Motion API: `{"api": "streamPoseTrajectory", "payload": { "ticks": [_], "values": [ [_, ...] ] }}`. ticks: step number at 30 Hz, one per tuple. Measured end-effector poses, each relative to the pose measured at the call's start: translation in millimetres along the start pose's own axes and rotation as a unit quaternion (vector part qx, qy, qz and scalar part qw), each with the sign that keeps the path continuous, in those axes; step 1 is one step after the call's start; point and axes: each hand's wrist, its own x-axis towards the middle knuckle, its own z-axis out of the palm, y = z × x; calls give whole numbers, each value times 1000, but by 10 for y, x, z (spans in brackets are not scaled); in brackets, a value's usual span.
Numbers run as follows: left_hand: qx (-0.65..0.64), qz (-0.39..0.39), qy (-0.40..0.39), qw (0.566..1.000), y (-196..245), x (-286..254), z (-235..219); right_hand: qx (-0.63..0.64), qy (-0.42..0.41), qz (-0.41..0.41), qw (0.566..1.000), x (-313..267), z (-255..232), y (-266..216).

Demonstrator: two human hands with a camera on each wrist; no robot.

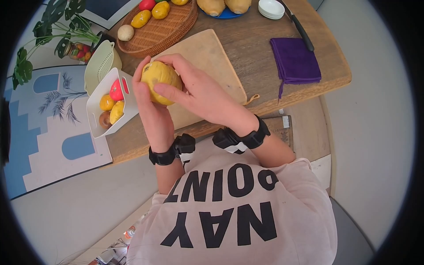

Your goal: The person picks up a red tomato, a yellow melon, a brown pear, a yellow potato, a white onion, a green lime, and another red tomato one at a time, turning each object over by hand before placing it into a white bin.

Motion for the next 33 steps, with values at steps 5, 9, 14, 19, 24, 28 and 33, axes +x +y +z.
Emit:
{"api": "streamPoseTrajectory", "payload": {
  "ticks": [5, 9, 14, 19, 24, 28, 33],
  "values": [
    [99, 54, -44, 993, -45, 49, -74, 76, 17, 39, 996, 13, -12, 7],
    [158, 112, -82, 978, -52, 51, -66, 91, 17, 34, 995, 18, -53, -51],
    [228, 170, -120, 951, -31, 40, -50, 115, 6, 55, 992, 9, -92, -4],
    [195, 143, -133, 961, -48, 42, -53, 139, 27, 62, 988, 21, -124, 75],
    [-64, -69, -88, 992, -21, -6, -45, 179, -5, 127, 976, 20, -137, 14],
    [-102, -76, -21, 992, -9, -5, 19, 156, 7, 125, 980, 19, -35, 8],
    [-70, -50, 42, 995, -25, -43, 27, 124, -9, 129, 984, 14, -28, 26]
  ]
}}
